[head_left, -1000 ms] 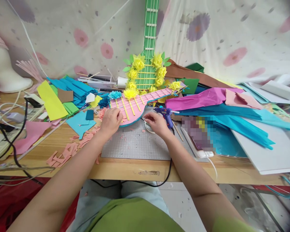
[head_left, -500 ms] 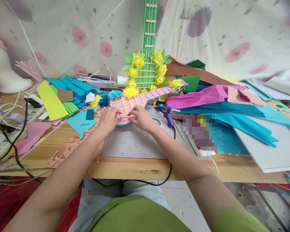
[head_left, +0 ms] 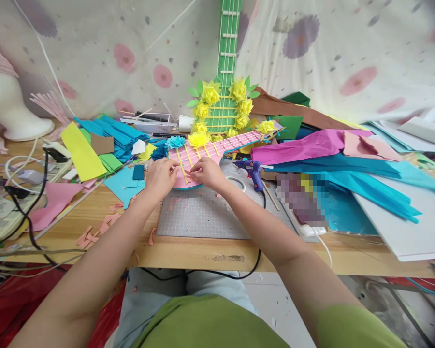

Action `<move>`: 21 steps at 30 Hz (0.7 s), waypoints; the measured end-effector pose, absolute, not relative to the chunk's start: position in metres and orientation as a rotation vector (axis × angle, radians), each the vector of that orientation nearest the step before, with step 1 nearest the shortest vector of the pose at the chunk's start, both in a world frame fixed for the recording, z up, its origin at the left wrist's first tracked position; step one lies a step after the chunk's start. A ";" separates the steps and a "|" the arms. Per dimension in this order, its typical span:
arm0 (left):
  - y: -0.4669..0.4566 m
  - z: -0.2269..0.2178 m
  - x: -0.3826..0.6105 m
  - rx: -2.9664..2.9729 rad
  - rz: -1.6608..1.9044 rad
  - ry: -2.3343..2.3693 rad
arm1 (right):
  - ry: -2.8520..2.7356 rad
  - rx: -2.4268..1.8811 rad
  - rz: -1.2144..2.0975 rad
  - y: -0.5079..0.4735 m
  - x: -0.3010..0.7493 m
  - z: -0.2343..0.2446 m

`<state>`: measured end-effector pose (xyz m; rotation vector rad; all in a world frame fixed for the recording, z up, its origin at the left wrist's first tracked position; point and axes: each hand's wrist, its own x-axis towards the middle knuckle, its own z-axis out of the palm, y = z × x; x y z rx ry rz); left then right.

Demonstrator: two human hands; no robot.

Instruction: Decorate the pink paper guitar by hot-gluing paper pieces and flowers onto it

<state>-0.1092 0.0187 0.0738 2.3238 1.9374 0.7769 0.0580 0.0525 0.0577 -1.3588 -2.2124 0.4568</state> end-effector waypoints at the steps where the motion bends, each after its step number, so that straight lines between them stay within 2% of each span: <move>1: 0.019 0.073 -0.108 2.309 0.786 1.896 | -2.179 -1.366 0.525 0.053 0.059 0.059; 6: 0.022 0.069 -0.104 2.195 0.788 1.712 | -2.195 -1.242 0.706 0.055 0.062 0.065; 21: 0.021 0.074 -0.097 2.018 0.783 1.828 | -2.260 -1.195 0.705 0.055 0.066 0.061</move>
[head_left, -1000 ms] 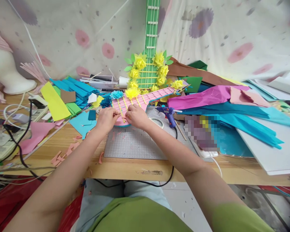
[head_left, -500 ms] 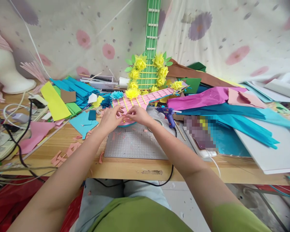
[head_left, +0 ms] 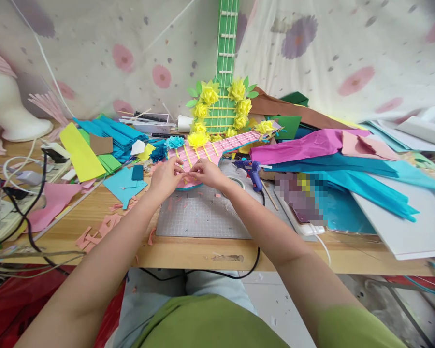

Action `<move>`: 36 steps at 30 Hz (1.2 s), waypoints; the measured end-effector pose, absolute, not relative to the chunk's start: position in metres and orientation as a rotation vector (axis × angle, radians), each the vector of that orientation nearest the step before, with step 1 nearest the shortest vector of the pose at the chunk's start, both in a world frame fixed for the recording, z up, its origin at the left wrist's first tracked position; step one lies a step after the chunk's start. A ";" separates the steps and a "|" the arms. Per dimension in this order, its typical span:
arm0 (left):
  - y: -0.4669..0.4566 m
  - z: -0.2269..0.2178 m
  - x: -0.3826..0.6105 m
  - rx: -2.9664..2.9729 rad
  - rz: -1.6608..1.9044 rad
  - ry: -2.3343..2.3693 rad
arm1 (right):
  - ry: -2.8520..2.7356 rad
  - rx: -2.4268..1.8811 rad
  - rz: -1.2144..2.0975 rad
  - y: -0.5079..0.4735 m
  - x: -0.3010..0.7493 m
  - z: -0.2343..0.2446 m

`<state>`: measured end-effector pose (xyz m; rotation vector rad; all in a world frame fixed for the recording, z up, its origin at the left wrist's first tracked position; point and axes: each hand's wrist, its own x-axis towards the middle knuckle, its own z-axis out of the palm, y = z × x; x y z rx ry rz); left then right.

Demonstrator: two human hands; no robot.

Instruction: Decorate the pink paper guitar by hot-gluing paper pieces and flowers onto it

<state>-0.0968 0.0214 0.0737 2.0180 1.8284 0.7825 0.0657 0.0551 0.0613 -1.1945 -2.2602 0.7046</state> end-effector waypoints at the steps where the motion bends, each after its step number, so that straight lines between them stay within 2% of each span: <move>1: 0.021 0.074 -0.097 2.016 0.776 1.828 | -2.266 -1.193 0.702 0.055 0.066 0.061; 9: 0.021 0.074 -0.097 1.955 0.777 1.843 | -2.179 -1.217 0.696 0.057 0.078 0.062; 15: 0.022 0.077 -0.094 1.927 0.765 1.865 | -2.362 -1.066 0.902 0.051 0.110 0.077; 21: 0.021 0.076 -0.088 1.948 0.789 1.811 | -2.193 -1.169 0.702 0.051 0.099 0.070; 28: 0.018 0.080 -0.090 1.950 0.767 1.790 | -2.092 -1.085 1.014 0.057 0.073 0.059; 36: 0.021 0.069 -0.102 1.968 0.816 1.803 | -2.041 -1.199 1.001 0.061 0.069 0.059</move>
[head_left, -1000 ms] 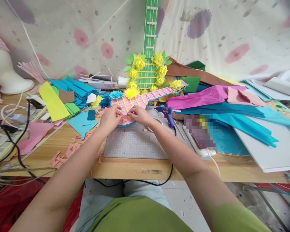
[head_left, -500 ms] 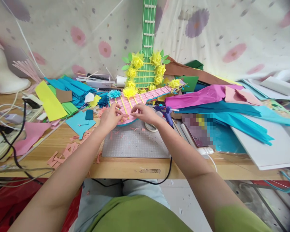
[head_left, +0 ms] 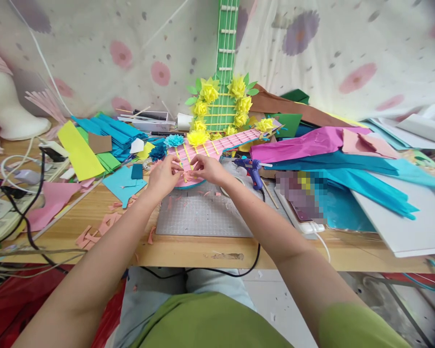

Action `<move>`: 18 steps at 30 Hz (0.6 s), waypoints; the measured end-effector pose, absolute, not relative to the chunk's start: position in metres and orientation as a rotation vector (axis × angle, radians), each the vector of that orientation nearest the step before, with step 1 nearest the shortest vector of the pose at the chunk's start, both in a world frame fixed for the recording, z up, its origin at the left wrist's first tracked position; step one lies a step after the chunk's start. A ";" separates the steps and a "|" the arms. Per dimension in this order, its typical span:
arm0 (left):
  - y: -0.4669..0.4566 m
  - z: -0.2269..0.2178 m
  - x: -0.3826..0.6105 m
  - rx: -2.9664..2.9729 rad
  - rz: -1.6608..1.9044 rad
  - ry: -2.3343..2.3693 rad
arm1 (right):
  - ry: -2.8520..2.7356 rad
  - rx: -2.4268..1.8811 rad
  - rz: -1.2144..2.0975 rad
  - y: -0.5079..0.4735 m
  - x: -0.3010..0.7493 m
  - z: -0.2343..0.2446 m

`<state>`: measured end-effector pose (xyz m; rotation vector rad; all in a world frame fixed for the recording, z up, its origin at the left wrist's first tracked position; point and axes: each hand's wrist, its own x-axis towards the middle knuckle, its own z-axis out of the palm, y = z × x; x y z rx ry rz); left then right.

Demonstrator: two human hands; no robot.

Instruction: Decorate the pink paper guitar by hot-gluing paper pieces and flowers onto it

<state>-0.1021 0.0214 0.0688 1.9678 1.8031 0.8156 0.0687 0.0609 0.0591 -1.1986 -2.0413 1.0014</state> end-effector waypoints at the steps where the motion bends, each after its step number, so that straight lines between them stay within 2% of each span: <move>1: 0.021 0.068 -0.102 1.969 0.815 1.769 | -2.040 -1.190 1.008 0.062 0.068 0.058; 10: 0.022 0.066 -0.102 1.950 0.730 1.718 | -2.111 -1.112 0.960 0.064 0.066 0.057; 18: 0.028 0.071 -0.101 1.687 0.715 1.786 | -2.170 -1.012 0.840 0.062 0.063 0.062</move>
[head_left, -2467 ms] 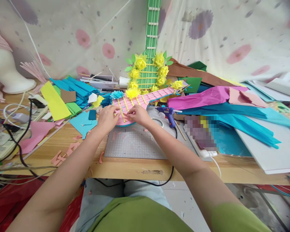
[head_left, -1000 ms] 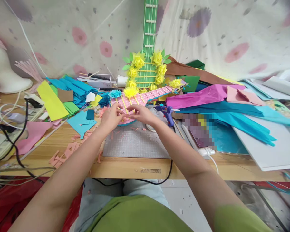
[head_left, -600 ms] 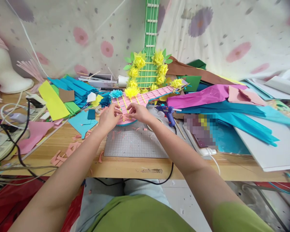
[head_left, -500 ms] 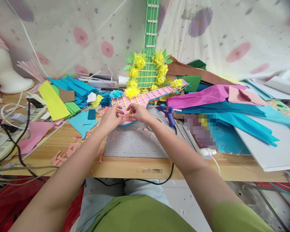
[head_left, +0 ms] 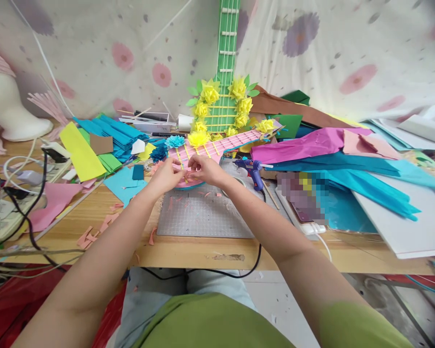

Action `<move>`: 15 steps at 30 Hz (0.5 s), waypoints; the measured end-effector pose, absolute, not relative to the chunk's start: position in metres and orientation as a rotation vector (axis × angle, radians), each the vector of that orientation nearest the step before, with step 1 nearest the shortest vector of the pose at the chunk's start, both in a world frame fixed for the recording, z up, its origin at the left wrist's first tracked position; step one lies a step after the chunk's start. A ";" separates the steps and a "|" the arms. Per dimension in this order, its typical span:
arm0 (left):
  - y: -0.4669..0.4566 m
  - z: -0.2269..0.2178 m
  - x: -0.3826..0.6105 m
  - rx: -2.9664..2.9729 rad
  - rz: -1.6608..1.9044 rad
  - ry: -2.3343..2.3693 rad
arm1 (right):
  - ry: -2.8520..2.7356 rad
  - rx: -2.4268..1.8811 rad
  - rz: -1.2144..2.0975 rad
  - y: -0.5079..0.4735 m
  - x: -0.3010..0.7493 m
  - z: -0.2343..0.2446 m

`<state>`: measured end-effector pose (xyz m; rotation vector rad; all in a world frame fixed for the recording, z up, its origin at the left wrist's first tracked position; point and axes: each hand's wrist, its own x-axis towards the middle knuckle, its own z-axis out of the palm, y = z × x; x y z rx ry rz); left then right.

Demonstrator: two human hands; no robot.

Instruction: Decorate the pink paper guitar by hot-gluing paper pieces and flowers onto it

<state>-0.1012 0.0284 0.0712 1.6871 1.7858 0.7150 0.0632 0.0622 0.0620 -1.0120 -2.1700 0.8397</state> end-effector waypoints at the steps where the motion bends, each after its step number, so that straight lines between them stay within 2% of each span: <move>1: 0.030 0.070 -0.101 1.641 0.736 1.746 | -2.177 -1.011 0.836 0.062 0.063 0.062; 15: 0.037 0.067 -0.109 1.466 0.969 1.680 | -2.261 -1.062 0.659 0.071 0.066 0.058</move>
